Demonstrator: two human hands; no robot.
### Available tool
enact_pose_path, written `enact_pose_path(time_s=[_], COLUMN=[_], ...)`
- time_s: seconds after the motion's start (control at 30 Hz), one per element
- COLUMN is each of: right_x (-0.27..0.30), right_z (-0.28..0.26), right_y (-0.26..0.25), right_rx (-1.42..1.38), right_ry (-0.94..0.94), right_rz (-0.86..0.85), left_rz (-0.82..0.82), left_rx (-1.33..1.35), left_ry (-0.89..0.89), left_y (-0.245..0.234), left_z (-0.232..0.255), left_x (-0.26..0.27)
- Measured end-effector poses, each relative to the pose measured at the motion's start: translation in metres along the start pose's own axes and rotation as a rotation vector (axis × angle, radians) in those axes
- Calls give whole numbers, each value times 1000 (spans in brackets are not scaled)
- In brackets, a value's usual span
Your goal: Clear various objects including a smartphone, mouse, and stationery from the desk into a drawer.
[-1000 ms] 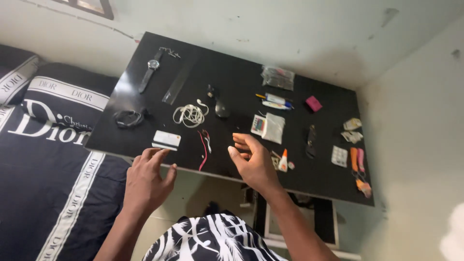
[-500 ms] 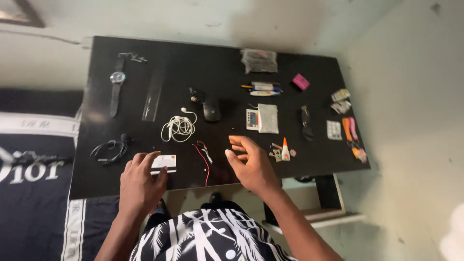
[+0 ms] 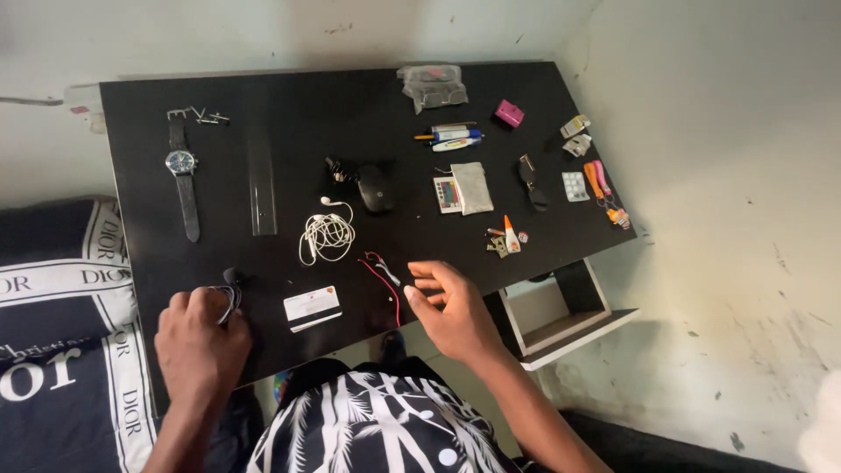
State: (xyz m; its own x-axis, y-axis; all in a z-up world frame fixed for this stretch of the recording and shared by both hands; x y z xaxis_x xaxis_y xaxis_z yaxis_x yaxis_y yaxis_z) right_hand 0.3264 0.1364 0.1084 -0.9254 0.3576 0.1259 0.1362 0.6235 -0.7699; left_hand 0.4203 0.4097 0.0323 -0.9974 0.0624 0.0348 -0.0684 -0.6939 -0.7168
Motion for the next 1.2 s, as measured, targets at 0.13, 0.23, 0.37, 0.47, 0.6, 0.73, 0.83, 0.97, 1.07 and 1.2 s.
enact_pose_path(time_s=[0.13,0.23,0.37,0.47,0.6,0.73,0.83,0.97,1.07,1.2], right_x=[8,13,18,18,16,12,10,11,16,8], right_z=[-8,-10,-11,-9,-18,-23,-26,-21,-17,19], right_y=[3,0,-2,-4,-14,-26,-47,-87,-117,-134], right_rx=[48,64,83,90,46,-16,-86,-153,-178,-281], right_ry=[8,34,72,38,-26,-111,-207,-312,-400,-444], right_rz=[-25,-22,-45,-37,-3,-27,-15,15,6,-21], left_rz=[-109,-167,-132,-99,-85,-147,-157,-157,-177,-249], left_rx=[-162,-270,-150,177,461,635,759,989,1015,1077], left_ry=[-107,-94,-31,28,-99,-101,-105,-45,-8,-38], left_y=[12,19,21,3,-10,-9,12,26,49,79], left_z=[-35,-43,-39,-9,20,70,98,170,212,244], left_x=[-8,-12,-17,-15,-1,16,27,55,73,97])
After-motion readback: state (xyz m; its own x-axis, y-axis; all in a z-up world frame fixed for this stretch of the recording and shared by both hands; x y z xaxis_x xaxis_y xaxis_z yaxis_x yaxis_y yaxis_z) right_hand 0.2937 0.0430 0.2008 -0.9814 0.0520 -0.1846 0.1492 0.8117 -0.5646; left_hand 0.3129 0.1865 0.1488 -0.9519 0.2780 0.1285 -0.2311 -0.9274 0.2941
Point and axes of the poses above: each hand's wrist, its own x-axis away from the middle knuckle, its own y-axis out of the palm, z = x × y, the point moved 9 cm from there along -x, towards the middle knuckle, and after that the axes turned 15 degrees about x, right-handed, at the moved point
